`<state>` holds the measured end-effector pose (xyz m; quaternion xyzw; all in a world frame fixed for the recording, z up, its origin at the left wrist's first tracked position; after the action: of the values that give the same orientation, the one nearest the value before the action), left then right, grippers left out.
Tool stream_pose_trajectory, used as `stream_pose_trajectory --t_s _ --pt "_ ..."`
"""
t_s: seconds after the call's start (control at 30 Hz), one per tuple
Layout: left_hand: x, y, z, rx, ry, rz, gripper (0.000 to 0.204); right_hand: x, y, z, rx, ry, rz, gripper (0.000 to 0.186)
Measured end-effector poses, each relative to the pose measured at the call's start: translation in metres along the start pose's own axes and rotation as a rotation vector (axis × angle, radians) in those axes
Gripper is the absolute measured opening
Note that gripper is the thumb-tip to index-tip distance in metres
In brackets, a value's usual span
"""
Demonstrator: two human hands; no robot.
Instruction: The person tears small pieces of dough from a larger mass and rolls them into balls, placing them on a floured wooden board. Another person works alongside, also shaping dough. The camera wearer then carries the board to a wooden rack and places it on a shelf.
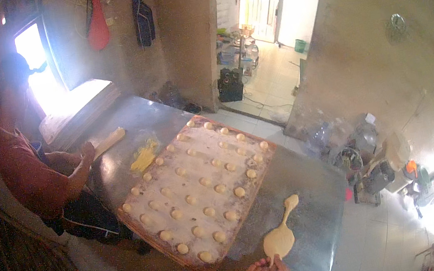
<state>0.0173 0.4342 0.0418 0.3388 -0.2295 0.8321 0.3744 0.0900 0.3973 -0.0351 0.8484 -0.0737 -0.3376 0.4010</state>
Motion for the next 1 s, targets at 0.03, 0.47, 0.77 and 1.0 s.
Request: stream_pose_trajectory --t_s 0.03,0.47,0.77,1.0 --pt "0.021 0.021 0.023 -0.145 -0.089 0.207 0.057 -0.006 -0.007 0.007 0.066 -0.159 -0.007 0.050" --pt "-0.060 -0.036 0.026 -0.303 0.025 0.140 0.017 0.089 0.091 -0.011 1.100 1.348 0.817 0.040" --pt "-0.029 -0.022 0.015 -0.244 0.101 0.102 0.023 0.074 0.073 -0.047 0.841 2.066 0.986 0.053" --pt "-0.005 -0.008 0.033 -0.131 0.015 0.240 0.034 0.077 0.023 -0.013 1.196 2.047 0.416 0.052"
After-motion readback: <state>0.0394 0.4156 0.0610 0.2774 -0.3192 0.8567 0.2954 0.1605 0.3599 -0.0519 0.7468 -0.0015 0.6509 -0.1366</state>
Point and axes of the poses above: each hand's wrist, its own y-axis away from the middle knuckle, its own x-axis out of the back of the hand, z = x × y, the point moved 8 cm from there along -y, towards the middle knuckle, and after that the axes turned 10 degrees about y, right-handed, at the moved point
